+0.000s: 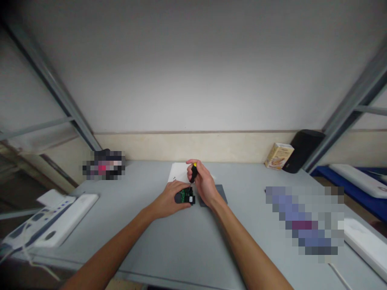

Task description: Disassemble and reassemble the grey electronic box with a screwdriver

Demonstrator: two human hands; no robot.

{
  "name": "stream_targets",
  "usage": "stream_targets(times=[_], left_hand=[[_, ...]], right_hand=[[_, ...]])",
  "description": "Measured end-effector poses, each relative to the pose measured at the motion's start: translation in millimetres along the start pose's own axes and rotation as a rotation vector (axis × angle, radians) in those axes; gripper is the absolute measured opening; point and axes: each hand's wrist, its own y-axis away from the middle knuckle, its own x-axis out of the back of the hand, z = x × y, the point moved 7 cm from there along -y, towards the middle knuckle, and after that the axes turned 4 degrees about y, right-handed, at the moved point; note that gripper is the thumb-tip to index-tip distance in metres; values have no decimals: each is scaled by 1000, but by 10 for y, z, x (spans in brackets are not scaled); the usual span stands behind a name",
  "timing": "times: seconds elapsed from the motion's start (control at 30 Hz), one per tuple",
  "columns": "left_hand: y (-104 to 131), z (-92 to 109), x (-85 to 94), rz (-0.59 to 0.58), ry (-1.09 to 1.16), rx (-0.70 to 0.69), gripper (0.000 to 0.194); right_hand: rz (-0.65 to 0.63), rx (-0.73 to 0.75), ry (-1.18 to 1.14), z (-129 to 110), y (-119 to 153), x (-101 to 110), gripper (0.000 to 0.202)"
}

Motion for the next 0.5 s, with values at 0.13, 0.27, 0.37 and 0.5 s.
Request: stream_targets(times=[0.13,0.27,0.37,0.5], left_hand=[[8,-2,1,-3,-4,10,56],[11,14,4,-12,-4,10,54],[8,19,9,-4,-3,7,53],[7,5,2,5,-2,1,52]], right_hand=[[3,2,-38,-15,16,62,32],[59,28,-16,17,-3,128,38],[65,33,-30,26,-23,122,33],[13,-11,-44,17,-8,69,38]])
